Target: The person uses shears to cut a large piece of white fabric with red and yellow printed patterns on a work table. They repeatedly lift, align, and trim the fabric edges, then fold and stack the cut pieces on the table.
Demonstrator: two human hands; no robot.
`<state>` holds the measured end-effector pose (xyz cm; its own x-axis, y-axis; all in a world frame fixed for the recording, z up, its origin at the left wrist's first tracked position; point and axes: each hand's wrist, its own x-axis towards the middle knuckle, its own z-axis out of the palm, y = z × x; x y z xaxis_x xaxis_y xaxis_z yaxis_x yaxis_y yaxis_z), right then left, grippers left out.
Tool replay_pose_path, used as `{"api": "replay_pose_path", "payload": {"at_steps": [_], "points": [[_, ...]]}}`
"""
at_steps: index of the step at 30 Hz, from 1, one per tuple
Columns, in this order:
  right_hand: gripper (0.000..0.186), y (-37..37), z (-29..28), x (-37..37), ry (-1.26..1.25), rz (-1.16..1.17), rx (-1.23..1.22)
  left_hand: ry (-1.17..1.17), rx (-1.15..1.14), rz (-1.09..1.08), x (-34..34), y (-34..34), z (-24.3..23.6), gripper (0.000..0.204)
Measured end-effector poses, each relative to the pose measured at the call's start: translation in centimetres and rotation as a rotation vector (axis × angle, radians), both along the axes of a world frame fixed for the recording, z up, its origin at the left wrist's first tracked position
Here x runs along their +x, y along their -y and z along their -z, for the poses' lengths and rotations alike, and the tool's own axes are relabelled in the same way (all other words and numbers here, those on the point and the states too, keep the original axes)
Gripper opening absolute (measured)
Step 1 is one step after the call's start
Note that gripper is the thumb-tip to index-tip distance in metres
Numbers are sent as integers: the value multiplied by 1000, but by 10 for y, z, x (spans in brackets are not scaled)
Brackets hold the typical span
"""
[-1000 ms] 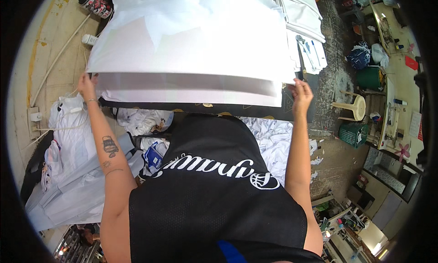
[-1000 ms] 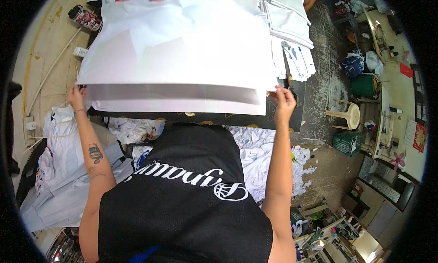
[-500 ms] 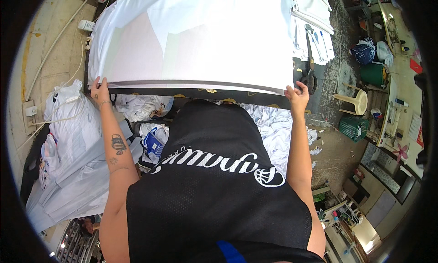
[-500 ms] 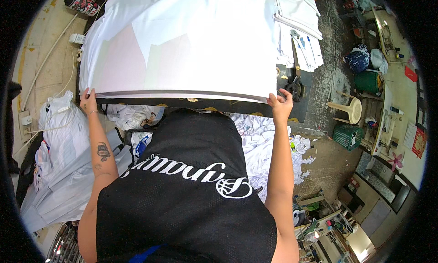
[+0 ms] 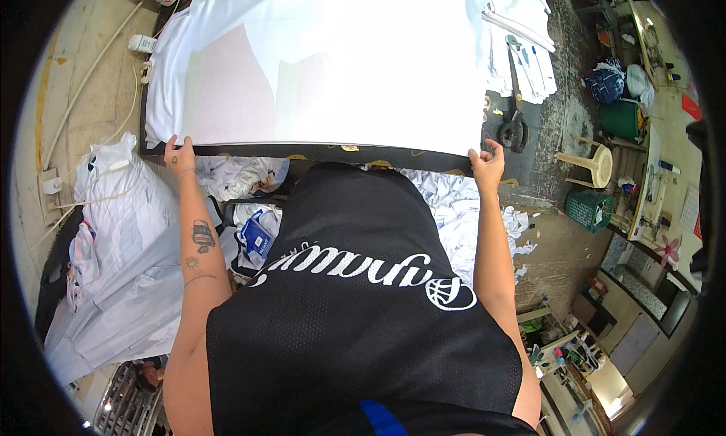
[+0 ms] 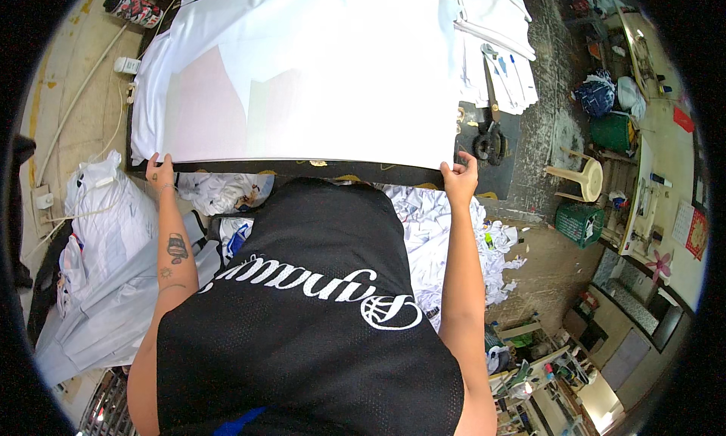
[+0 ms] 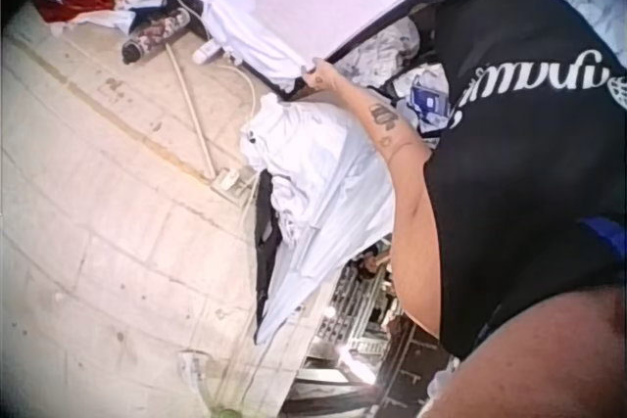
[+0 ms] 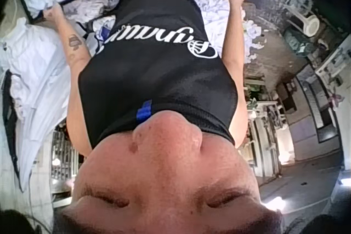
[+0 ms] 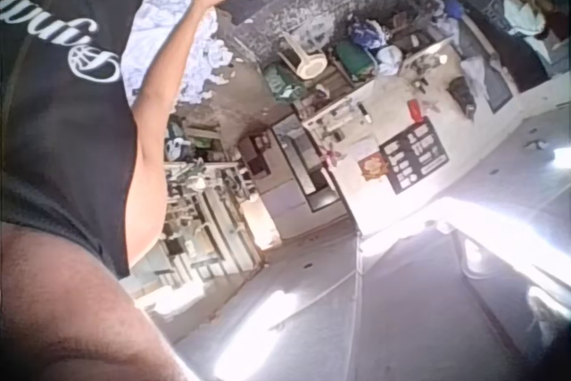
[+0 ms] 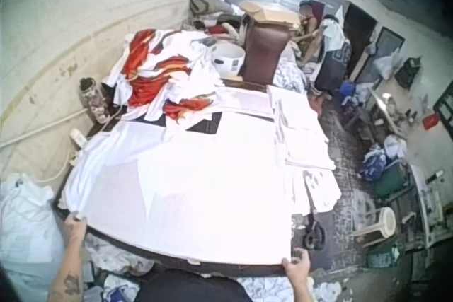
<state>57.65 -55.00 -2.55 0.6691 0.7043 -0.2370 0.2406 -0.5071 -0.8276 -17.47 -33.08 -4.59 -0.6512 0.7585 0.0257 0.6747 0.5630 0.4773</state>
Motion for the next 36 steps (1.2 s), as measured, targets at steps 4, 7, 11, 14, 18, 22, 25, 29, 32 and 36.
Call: {"api": "replay_pose_path", "payload": {"at_steps": [4,7,11,14,18,22,25,29,32,36], "points": [[56,1,-5,-12,168,-21,-59,-41,-90,-20,10,2,4,59],[60,1,-11,-16,257,-50,-95,-234,-221,-78,34,2,9,63],[53,-10,-17,12,507,-233,-274,-490,-31,263,90,-16,4,68],[57,-27,-21,62,913,-209,-151,-250,-433,90,159,-57,-15,67],[65,-40,-21,114,916,-350,-440,-198,117,821,307,-101,-41,60],[63,-38,-19,119,925,-465,-277,243,157,1476,476,-73,-31,50],[57,-37,-24,115,713,-497,-334,-229,87,1375,554,-28,-23,51],[58,-14,-33,114,484,-472,-245,-280,310,1395,584,18,-33,52],[57,38,-40,103,276,-474,-44,227,170,1999,580,56,-41,29],[55,139,-51,59,-465,-185,48,163,199,2025,575,89,-36,21]]}}
